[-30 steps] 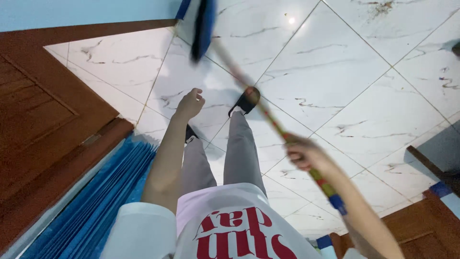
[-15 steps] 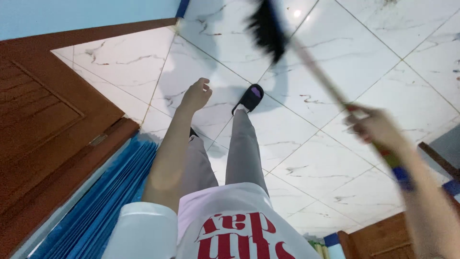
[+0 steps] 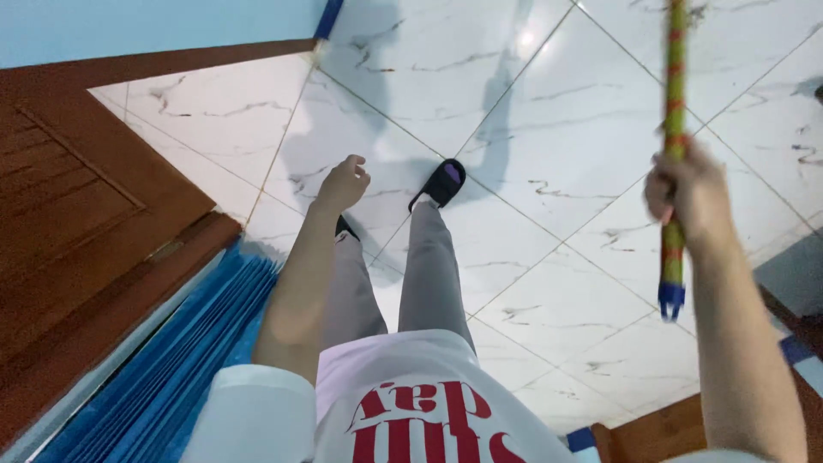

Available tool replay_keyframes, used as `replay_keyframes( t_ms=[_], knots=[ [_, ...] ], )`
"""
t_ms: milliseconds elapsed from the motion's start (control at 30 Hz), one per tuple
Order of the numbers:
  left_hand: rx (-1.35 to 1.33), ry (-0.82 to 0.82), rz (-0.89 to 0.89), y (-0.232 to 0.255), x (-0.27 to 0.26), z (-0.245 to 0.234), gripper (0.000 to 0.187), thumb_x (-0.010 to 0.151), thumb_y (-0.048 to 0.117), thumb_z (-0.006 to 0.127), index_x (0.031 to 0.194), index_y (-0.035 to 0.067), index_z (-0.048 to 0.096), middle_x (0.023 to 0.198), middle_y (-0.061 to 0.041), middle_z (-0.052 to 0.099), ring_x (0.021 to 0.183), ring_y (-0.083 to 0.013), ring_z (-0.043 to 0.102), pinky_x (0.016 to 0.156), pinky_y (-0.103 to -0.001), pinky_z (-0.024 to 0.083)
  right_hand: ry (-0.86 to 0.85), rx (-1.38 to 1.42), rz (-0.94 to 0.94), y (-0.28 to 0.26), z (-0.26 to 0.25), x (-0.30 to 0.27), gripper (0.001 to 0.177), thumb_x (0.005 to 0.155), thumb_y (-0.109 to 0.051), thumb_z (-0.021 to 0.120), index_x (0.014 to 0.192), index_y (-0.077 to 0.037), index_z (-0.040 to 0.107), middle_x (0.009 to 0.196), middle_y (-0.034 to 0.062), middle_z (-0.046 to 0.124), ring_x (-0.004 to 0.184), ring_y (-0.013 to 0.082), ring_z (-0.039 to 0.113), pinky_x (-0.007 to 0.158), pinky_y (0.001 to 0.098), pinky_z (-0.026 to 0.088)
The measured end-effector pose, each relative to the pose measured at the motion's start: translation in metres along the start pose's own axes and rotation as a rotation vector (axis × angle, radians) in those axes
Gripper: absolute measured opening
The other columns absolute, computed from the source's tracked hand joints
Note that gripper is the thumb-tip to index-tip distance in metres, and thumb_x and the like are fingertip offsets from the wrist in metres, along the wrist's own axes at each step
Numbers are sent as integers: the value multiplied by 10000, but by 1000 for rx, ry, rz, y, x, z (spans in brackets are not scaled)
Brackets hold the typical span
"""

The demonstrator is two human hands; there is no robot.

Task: Sweeping the floor with a broom and moving furniture to reach corners.

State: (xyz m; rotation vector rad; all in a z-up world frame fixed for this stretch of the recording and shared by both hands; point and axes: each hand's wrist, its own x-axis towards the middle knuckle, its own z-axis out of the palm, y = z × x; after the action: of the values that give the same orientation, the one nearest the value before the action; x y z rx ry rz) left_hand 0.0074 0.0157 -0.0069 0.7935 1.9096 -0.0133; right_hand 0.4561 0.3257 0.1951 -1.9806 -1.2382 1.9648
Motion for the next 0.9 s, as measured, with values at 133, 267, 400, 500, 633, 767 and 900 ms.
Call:
replay_keyframes(
  t_ms=[133,267,400,500,633,767,900],
  knots=[
    [-11,10,13,12,-13,-4,461,946,272,605,1354,61,560,1214,-118,707,1141,-310,667,985,-428,512,-249,280,473,11,42,-57,323,1080,-399,376,1136,-154,580,557,-97,299,384,17,205,303,208,140],
    [-14,7,13,21,-5,-5,474,940,271,607,1359,57,549,1219,-119,701,1128,-306,673,974,-426,517,-554,265,726,79,88,-72,226,1026,-352,533,957,-141,491,552,-78,310,369,46,199,295,237,141],
    [-44,9,58,25,3,-3,464,950,249,601,1362,46,542,1226,-128,700,1121,-320,668,954,-433,523,-799,73,701,114,159,-67,191,925,-194,675,1006,-31,614,619,-13,514,434,88,398,364,249,310],
    [-68,1,58,29,9,-6,469,957,260,604,1368,46,535,1227,-134,691,1102,-314,677,939,-431,530,-866,-318,554,144,205,-28,194,887,-174,693,995,-13,690,606,16,560,421,112,470,360,258,377],
    [-83,14,35,37,4,-15,479,949,264,619,1373,55,545,1213,-131,700,1072,-302,697,937,-420,542,-840,-130,522,199,209,79,266,853,-104,743,1089,18,723,635,53,606,421,121,457,355,288,352],
    [-75,26,11,18,2,-17,470,951,258,629,1370,59,551,1218,-126,699,1081,-298,684,927,-420,538,-660,-153,413,105,112,155,284,934,-153,661,1151,16,733,649,3,532,435,65,386,360,240,294],
    [-98,9,-1,-3,5,-12,465,949,254,639,1360,54,550,1204,-125,699,1048,-287,698,904,-413,547,-470,276,310,14,49,191,271,1022,-112,545,1238,24,635,707,-32,533,461,-14,366,356,146,257]
  ],
)
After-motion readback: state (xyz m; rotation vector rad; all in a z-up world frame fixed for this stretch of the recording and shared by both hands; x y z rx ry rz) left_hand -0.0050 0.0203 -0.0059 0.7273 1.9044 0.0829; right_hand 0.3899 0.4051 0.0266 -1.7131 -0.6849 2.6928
